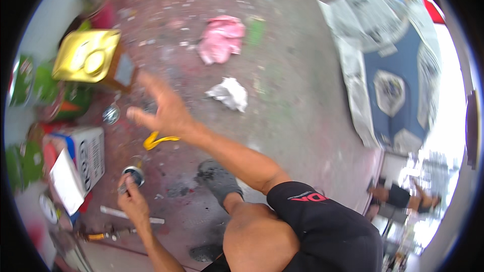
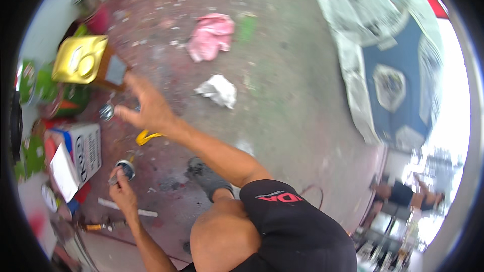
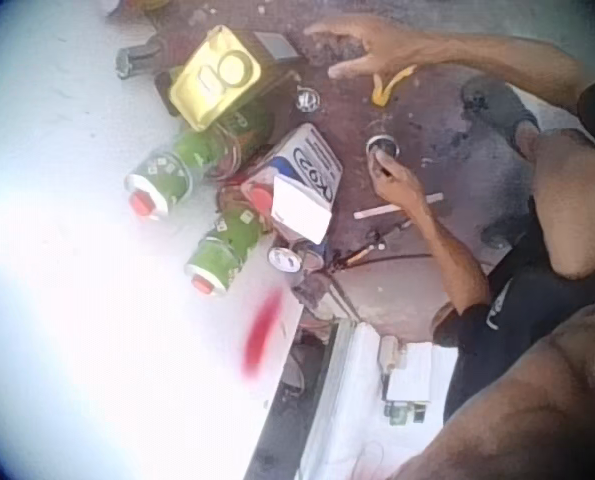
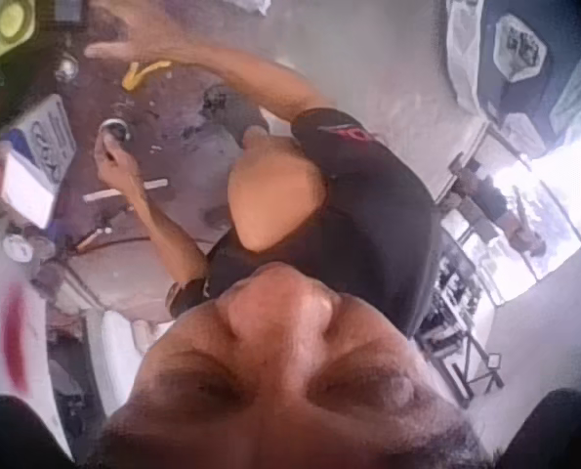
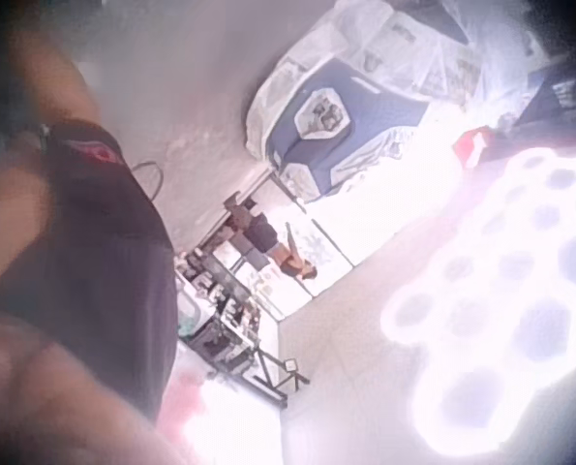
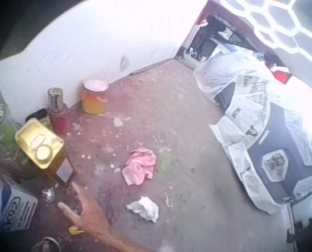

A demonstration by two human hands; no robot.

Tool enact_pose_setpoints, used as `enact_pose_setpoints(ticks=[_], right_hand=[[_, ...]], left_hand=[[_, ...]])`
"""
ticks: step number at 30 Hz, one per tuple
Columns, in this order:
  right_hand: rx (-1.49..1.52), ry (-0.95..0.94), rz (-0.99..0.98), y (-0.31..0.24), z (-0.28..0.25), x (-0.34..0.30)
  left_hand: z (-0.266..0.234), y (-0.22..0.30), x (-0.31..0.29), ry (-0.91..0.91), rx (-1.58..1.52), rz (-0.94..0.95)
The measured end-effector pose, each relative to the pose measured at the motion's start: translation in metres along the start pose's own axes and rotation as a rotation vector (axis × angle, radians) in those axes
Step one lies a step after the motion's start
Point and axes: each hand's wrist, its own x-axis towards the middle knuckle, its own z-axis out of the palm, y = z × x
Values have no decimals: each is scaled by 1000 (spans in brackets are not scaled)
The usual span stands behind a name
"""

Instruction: The person opens a paint can, mixes the paint with a stick, adds thinner from a yellow tin, and pours the mixture into a spray gun cup. They also wipe a car part covered with newspaper using a cloth.

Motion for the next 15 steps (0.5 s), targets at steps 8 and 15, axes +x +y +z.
enact_pose_setpoints(ticks=[8, 15], right_hand=[[-310, -313, 385, -1, -53, -269], [-333, -205, 544, 7, -49, -315]], left_hand=[[-20, -5, 7, 4, 405, 337], [-23, -44, 23, -142, 180, 150]])
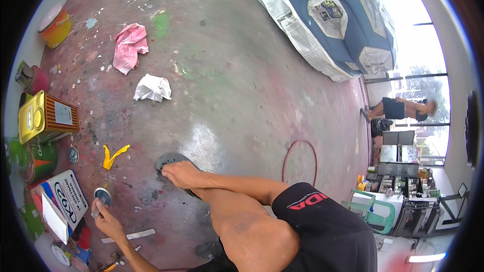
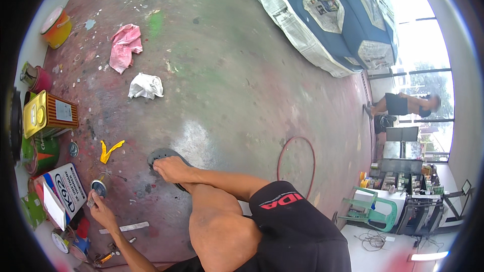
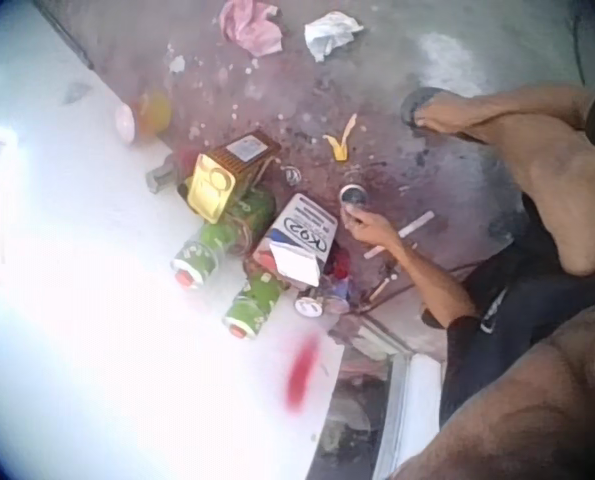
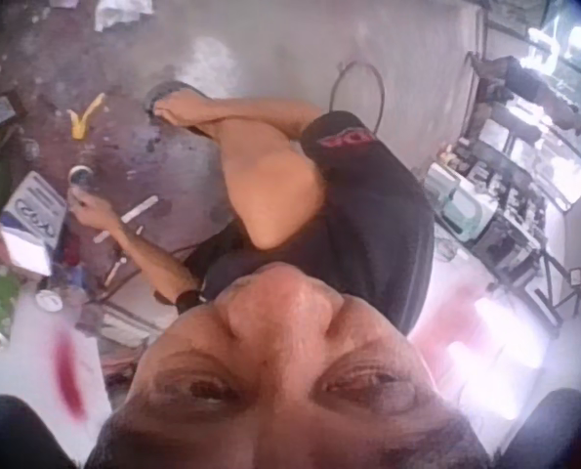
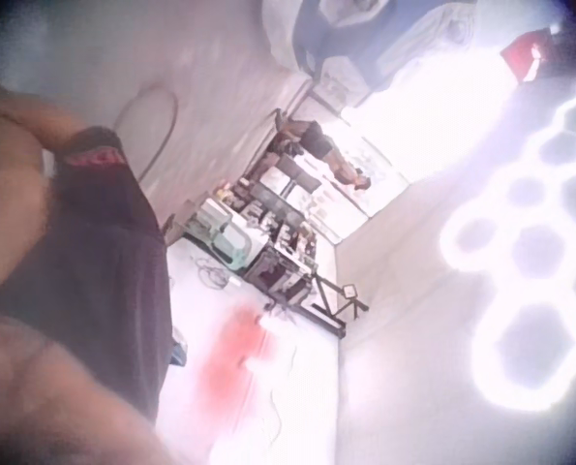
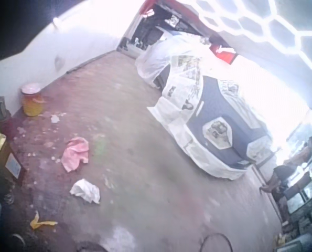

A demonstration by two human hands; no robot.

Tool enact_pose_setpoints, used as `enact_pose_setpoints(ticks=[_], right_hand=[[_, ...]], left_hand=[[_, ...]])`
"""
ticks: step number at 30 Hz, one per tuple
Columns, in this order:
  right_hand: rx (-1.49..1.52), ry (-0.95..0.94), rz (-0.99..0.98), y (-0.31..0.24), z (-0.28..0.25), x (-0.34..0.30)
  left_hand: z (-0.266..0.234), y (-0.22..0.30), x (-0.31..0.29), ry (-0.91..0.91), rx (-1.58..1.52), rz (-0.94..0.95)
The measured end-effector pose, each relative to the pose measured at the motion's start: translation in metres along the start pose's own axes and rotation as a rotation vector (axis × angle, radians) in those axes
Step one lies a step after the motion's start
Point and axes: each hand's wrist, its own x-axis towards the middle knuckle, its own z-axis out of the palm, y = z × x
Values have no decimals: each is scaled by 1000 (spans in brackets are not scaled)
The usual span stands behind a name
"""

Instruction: The person opens a paint can, mixes the paint with a stick, adds thinner from a yellow tin, and pours the mixture into a spray gun cup. They also wipe a car part covered with newspaper using a cloth.

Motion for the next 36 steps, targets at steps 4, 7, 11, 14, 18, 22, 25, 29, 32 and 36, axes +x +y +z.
enact_pose_setpoints(ticks=[4, 7, 11, 14, 18, 22, 25, 29, 32, 36], right_hand=[[10, 93, -26, 6, -2, -10], [-31, 105, 59, -3, -4, -4], [-36, 124, 225, 2, 14, 5], [49, 207, 52, 8, 17, 1], [22, 158, 86, -8, 1, 0], [-21, 132, 106, -5, -4, -1], [-6, 136, 102, -7, -2, 1], [-14, 132, 93, -7, -2, 1], [-28, 142, 84, -6, -3, 1], [-47, 147, 61, -4, 1, 1]], left_hand=[[9, 22, -4, 114, 81, 178], [1, 40, -4, 166, 251, 173], [3, 45, -2, 117, 57, 102], [2, 46, -5, 140, -135, 18], [4, 51, -11, 246, 108, 147], [5, 63, -18, 178, 258, 16], [7, 54, -13, 103, -104, -141], [9, 56, -11, 239, 8, 107], [6, 63, -17, 239, 237, 154], [10, 53, -16, 139, -2, 4]])
